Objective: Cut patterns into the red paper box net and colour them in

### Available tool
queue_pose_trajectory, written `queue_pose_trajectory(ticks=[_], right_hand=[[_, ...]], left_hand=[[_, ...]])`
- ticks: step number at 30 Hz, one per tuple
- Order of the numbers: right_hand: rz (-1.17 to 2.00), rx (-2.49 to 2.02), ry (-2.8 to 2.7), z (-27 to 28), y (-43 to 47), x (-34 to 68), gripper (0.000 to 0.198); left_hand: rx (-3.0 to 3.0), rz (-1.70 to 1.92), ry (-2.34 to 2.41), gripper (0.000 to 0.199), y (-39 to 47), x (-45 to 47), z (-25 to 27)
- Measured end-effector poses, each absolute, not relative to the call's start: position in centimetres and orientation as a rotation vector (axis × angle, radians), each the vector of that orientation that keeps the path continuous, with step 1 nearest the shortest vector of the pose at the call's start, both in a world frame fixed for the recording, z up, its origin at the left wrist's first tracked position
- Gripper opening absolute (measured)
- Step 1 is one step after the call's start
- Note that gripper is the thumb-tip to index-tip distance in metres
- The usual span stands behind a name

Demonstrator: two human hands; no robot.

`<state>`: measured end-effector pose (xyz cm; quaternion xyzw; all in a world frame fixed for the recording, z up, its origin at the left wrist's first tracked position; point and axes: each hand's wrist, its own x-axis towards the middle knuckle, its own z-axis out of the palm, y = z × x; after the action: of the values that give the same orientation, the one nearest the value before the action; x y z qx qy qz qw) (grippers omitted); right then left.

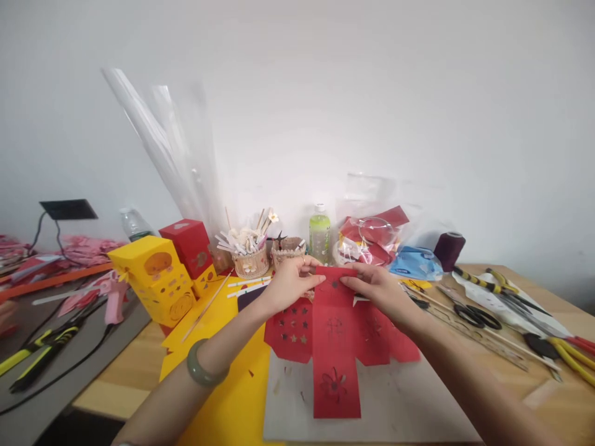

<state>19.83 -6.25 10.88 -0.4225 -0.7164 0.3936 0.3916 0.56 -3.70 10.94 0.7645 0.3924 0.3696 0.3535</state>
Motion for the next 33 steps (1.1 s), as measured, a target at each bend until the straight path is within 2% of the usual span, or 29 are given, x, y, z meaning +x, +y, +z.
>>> queue_pose_trajectory(ticks=[11,20,27,33], right_hand=[[0.788,-1.044,-1.744,12.1,-4.5,17.2,0.020],[0.768,-1.077,-1.738,12.3,-4.4,16.6,0.017],[0.762,-1.055,-1.687,12.6,-4.9,16.5,0.006],[0.857,-1.029,-1.650,12.9,-5.0,16.7,0.005]], left_hand=[[2.102,1.302,1.207,0.006,-4.1,-0.1,11.8],[2.072,1.311,1.122,0.006,-3.5,-0.9,11.5],[2.017,1.296,1.018,0.004,-3.7,-0.8,11.6],[1.923,1.294,0.944,0.004,-4.0,-1.0,12.0]])
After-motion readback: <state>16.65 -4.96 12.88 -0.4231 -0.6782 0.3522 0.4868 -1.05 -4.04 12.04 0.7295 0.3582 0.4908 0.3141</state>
